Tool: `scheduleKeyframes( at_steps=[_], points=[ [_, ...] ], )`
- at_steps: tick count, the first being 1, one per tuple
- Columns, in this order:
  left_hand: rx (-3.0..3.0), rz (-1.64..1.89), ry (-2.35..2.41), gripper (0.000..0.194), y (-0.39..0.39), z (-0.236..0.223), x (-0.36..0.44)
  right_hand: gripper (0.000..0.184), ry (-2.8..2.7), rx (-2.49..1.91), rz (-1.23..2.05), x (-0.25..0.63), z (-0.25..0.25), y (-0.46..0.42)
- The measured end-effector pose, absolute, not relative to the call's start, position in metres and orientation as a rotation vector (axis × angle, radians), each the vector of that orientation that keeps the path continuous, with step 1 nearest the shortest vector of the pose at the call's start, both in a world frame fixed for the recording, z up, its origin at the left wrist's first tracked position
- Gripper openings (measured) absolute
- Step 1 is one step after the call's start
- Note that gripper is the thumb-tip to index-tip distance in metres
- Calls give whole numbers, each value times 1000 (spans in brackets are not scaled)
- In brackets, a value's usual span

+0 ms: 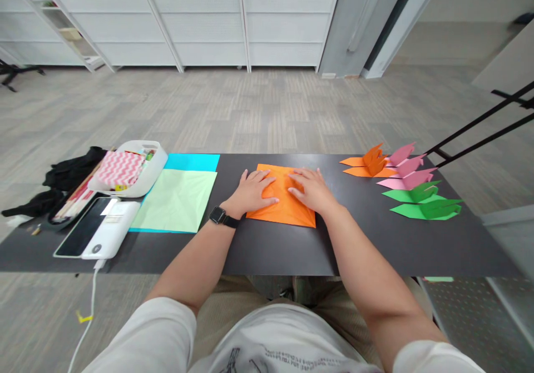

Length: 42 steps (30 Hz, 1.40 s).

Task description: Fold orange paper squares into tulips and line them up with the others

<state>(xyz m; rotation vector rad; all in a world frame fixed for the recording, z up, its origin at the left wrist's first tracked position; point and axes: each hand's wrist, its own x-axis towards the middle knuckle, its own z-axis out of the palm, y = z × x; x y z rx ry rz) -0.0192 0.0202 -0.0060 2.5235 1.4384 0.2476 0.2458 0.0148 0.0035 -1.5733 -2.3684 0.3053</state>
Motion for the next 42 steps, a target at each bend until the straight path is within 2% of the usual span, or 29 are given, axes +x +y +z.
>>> scheduleKeyframes(
  at_steps=[6, 11, 23, 32, 38, 42],
  points=[
    [2567, 353, 1359, 67, 18, 2, -17, 49, -2494, -1566, 402, 234, 0, 13],
    [2562, 306, 1091, 90, 18, 0, -16, 49, -2550, -1531, 450, 237, 8, 10],
    [2530, 188, 1067, 115, 18, 3, -20, 63, -2503, -1689, 560, 254, 17, 12],
    [2522, 232, 1057, 112, 21, 0, -24, 67, -2463, -1880, 516, 279, 12, 17],
    [2562, 373, 964, 82, 19, 9, -21, 68, -2430, -1922, 505, 280, 10, 20],
    [2575, 293, 945, 82, 17, 8, -19, 69, -2424, -1932, 510, 280, 11, 21]
  ],
)
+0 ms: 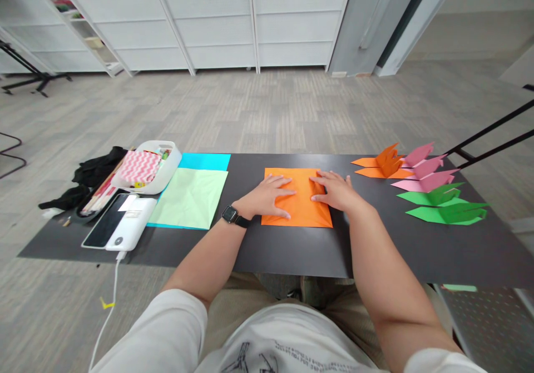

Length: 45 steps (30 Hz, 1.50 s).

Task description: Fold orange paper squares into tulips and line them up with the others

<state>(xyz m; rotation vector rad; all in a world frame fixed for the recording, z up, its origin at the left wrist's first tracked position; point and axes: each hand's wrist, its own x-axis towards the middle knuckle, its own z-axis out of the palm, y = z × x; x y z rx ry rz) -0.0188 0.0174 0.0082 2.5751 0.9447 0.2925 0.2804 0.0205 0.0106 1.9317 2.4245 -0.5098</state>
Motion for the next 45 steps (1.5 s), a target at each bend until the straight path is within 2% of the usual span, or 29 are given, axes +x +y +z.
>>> scheduleKeyframes(
  at_steps=[8, 14, 20, 22, 24, 28, 35, 40, 45],
  points=[
    [2566, 199, 973, 75, 15, 10, -20, 70, 2420, 1939, -528, 281, 11, 21],
    [2543, 479, 988, 52, 12, 22, -18, 70, 2447, 1943, -507, 284, 7, 22],
    [2549, 440, 758, 60, 0, 23, -4, 63, 2455, 2008, -478, 287, 3, 28],
    [2565, 414, 757, 53, -2, 21, -1, 65, 2448, 2021, -476, 288, 4, 29],
    [2572, 407, 773, 38, -2, 20, 0, 65, 2451, 2027, -477, 287, 5, 30],
    [2571, 416, 757, 17, 0, 23, -1, 57, 2473, 2047, -469, 287, 6, 31],
    [2615, 476, 798, 18, -2, 31, 0, 47, 2495, 2100, -479, 287, 5, 33],
    [2630, 570, 1006, 21, 0, 33, -3, 39, 2570, 2122, -504, 292, -1, 38],
    [2567, 794, 1262, 19, 6, 35, -13, 54, 2919, 2052, -580, 302, -3, 43]
  ],
)
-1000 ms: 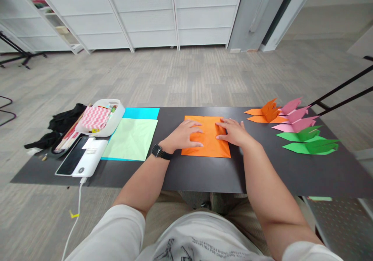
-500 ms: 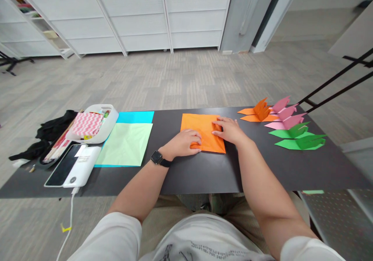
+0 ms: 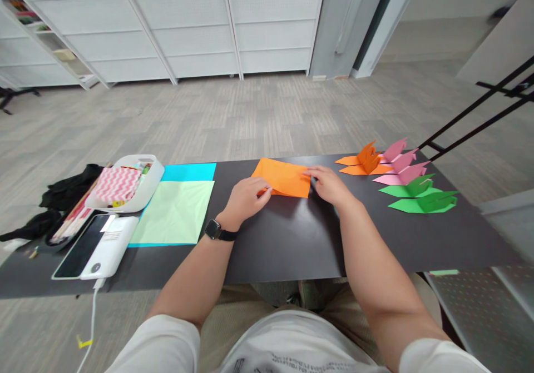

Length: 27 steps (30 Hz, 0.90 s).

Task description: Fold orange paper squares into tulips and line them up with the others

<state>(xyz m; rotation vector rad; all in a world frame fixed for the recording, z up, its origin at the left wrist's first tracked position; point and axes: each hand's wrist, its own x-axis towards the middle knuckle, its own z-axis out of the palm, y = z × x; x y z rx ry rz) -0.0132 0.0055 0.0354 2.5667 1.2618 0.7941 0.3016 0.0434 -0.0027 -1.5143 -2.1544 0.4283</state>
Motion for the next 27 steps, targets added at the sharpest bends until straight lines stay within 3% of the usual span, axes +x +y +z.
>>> scheduleKeyframes(
  at_steps=[4, 10, 13, 18, 23, 25, 27],
  points=[
    [2522, 910, 1437, 19, 7, 34, -16, 56, -2194, -1276, 392, 296, 6, 37],
    [2547, 935, 1414, 20, 9, 32, -14, 20, -2222, -1270, 296, 284, 14, 30],
    [2505, 1039, 1449, 24, 15, 33, -24, 16, -2124, -1325, 296, 292, 15, 34],
    [2192, 1509, 1380, 51, 25, 31, -44, 17, -1931, -1410, 361, 305, 17, 38],
    [2307, 1363, 1107, 86, 26, 27, -43, 19, -1819, -1370, 501, 308, 15, 41],
    [2343, 1268, 1106, 74, 26, 26, -40, 21, -1821, -1334, 589, 311, 15, 42],
    [2365, 1222, 1070, 44, 28, 25, -38, 22, -1834, -1304, 692, 314, 16, 42]
  ],
)
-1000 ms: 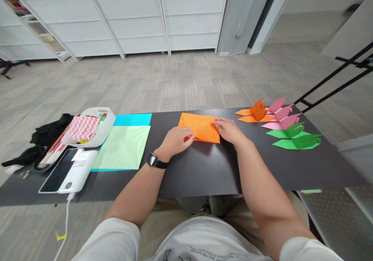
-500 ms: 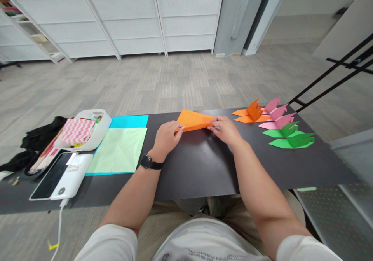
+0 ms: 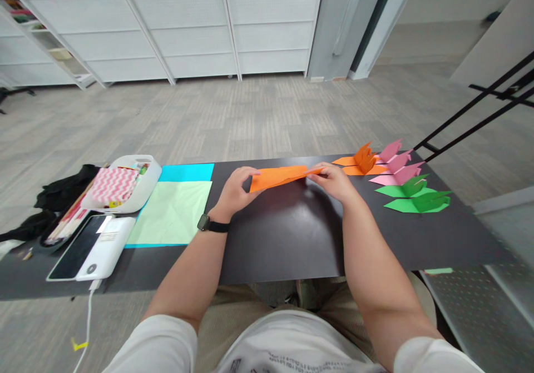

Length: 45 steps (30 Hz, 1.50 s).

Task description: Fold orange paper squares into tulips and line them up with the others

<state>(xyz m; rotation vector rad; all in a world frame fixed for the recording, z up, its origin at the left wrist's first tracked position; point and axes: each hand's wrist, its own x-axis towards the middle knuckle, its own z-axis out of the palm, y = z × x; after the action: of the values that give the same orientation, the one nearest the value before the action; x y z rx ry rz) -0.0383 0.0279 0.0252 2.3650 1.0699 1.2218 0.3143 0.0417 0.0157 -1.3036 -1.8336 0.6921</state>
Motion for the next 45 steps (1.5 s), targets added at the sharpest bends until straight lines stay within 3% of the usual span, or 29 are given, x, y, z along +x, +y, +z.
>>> scheduleKeyframes(
  at_steps=[2, 7, 15, 20, 25, 32, 38, 42, 45],
  points=[
    [2381, 1179, 1025, 27, 30, 24, -39, 22, -1859, -1279, 792, 318, 18, 41],
    [2419, 972, 1057, 19, 34, 21, -42, 24, -1958, -1300, 954, 321, 22, 36],
    [2248, 544, 1293, 28, 29, 27, -46, 34, -1975, -1442, 1165, 323, 32, 27],
    [2103, 640, 1145, 35, 22, 36, -45, 35, -2081, -1465, 1249, 324, 37, 23],
    [2112, 800, 1223, 24, 19, 39, -35, 36, -2098, -1454, 1304, 323, 39, 20],
    [2149, 748, 1195, 13, 13, 34, -20, 46, -1776, -1424, 889, 314, 38, 23],
    [2174, 691, 1205, 10, 5, 37, -8, 23, -2050, -1352, 551, 291, 49, 15],
    [2249, 605, 1234, 12, 3, 36, -7, 15, -2210, -1409, 565, 290, 49, 14],
    [2332, 524, 1288, 24, 4, 31, -9, 15, -2243, -1481, 602, 294, 41, 18]
  ],
)
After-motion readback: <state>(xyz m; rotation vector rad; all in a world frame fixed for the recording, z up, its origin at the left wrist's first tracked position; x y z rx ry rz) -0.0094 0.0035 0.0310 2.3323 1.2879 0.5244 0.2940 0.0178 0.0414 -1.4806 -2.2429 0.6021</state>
